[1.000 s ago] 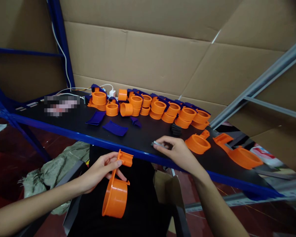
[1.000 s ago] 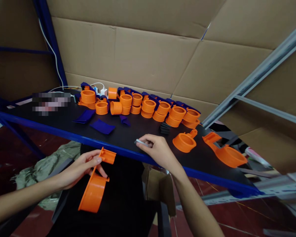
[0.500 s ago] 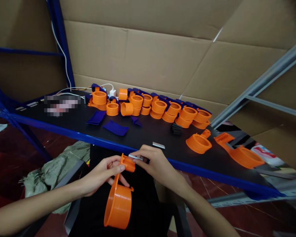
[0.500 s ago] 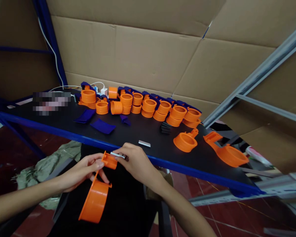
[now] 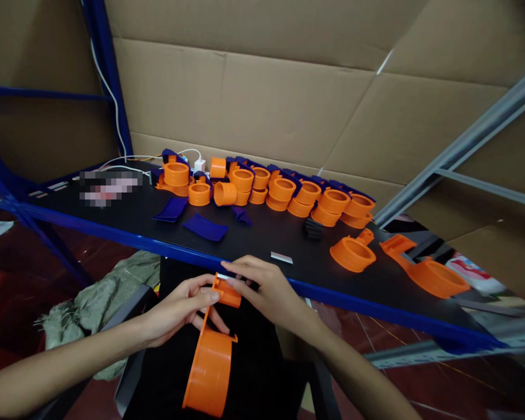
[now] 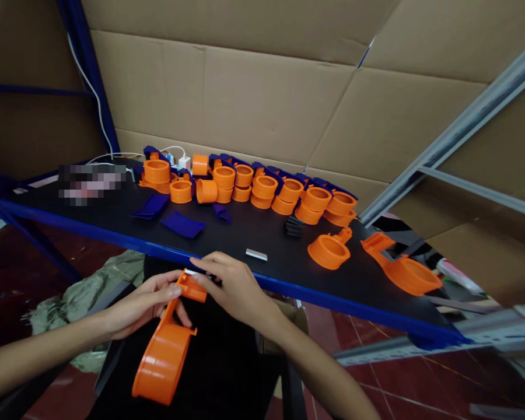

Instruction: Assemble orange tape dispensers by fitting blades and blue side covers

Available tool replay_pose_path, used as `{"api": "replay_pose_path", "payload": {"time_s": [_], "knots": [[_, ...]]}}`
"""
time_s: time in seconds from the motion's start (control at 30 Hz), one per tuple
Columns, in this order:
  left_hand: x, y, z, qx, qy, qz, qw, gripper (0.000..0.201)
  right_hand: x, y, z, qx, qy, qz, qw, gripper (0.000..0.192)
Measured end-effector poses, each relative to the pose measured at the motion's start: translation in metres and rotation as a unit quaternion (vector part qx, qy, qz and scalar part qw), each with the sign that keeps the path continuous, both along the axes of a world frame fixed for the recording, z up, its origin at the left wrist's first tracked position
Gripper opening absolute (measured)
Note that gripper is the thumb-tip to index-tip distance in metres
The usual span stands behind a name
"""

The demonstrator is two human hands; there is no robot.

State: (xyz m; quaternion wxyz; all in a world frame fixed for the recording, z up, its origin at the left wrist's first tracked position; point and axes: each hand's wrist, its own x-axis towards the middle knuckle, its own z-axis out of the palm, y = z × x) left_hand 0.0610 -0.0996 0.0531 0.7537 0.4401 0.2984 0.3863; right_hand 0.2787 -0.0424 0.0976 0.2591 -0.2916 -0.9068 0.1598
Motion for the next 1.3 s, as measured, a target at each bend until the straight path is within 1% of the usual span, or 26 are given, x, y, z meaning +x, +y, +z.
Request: {"api": "replay_pose_path", "payload": {"time_s": [0.03, 0.07, 0.1, 0.13, 0.17, 0.2, 0.23, 0.27, 0.3, 0.33, 0.37, 0.47, 0.6, 0.83, 1.0, 1.1, 1.17, 1.3], "knots": [[0.0, 0.0, 0.0, -0.004, -0.007, 0.001, 1.0, 0.04, 0.007, 0.004, 0.007, 0.021, -0.019, -0.019, 0.999, 0.031], [-0.001, 0.0, 0.0, -0.008, -0.013, 0.002, 1.0, 0.04, 0.017, 0.01, 0.015, 0.05, -0.043, -0.056, 0.996, 0.031], [-0.001, 0.0, 0.0, -0.012, -0.019, 0.002, 1.0, 0.04, 0.028, 0.018, 0.022, 0.086, -0.071, -0.111, 0.988, 0.03], [-0.001, 0.0, 0.0, -0.016, -0.023, 0.002, 1.0, 0.039, 0.04, 0.027, 0.028, 0.125, -0.105, -0.179, 0.97, 0.029], [-0.001, 0.001, 0.0, -0.019, -0.027, 0.001, 0.999, 0.038, 0.054, 0.037, 0.033, 0.159, -0.147, -0.25, 0.944, 0.028], [-0.001, 0.001, -0.001, -0.022, -0.03, 0.002, 0.999, 0.037, 0.067, 0.047, 0.036, 0.186, -0.19, -0.315, 0.911, 0.028], [-0.001, 0.002, -0.002, -0.026, -0.033, 0.003, 0.999, 0.037, 0.081, 0.057, 0.038, 0.202, -0.233, -0.366, 0.878, 0.028], [-0.001, 0.003, -0.002, -0.03, -0.035, 0.005, 0.999, 0.037, 0.093, 0.066, 0.038, 0.207, -0.272, -0.402, 0.85, 0.027], [-0.001, 0.003, -0.002, -0.033, -0.036, 0.006, 0.999, 0.037, 0.103, 0.073, 0.037, 0.204, -0.303, -0.422, 0.829, 0.027], [-0.001, 0.004, -0.003, -0.035, -0.034, 0.006, 0.999, 0.037, 0.112, 0.079, 0.035, 0.197, -0.327, -0.43, 0.818, 0.028], [0.0, 0.004, -0.003, -0.034, -0.032, 0.006, 0.999, 0.037, 0.118, 0.084, 0.032, 0.189, -0.343, -0.429, 0.814, 0.028], [0.0, 0.003, -0.002, -0.032, -0.031, 0.008, 0.999, 0.036, 0.128, 0.091, 0.024, 0.177, -0.357, -0.41, 0.82, 0.031], [-0.001, 0.002, -0.001, -0.033, -0.026, 0.013, 0.999, 0.035, 0.129, 0.096, 0.021, 0.178, -0.355, -0.397, 0.828, 0.031], [-0.001, 0.002, 0.001, -0.031, -0.018, 0.022, 0.999, 0.034, 0.129, 0.101, 0.022, 0.188, -0.348, -0.419, 0.817, 0.027], [-0.001, 0.002, 0.0, -0.033, -0.019, 0.02, 0.999, 0.033, 0.127, 0.097, 0.024, 0.187, -0.358, -0.469, 0.786, 0.025], [-0.001, 0.003, 0.0, -0.031, -0.017, 0.022, 0.999, 0.032, 0.125, 0.097, 0.024, 0.173, -0.366, -0.464, 0.788, 0.021], [0.0, 0.003, 0.0, -0.03, -0.015, 0.022, 0.999, 0.033, 0.124, 0.099, 0.025, 0.175, -0.364, -0.462, 0.79, 0.022], [0.0, 0.003, 0.0, -0.032, -0.009, 0.021, 0.999, 0.034, 0.123, 0.104, 0.029, 0.181, -0.365, -0.477, 0.779, 0.026]]}}
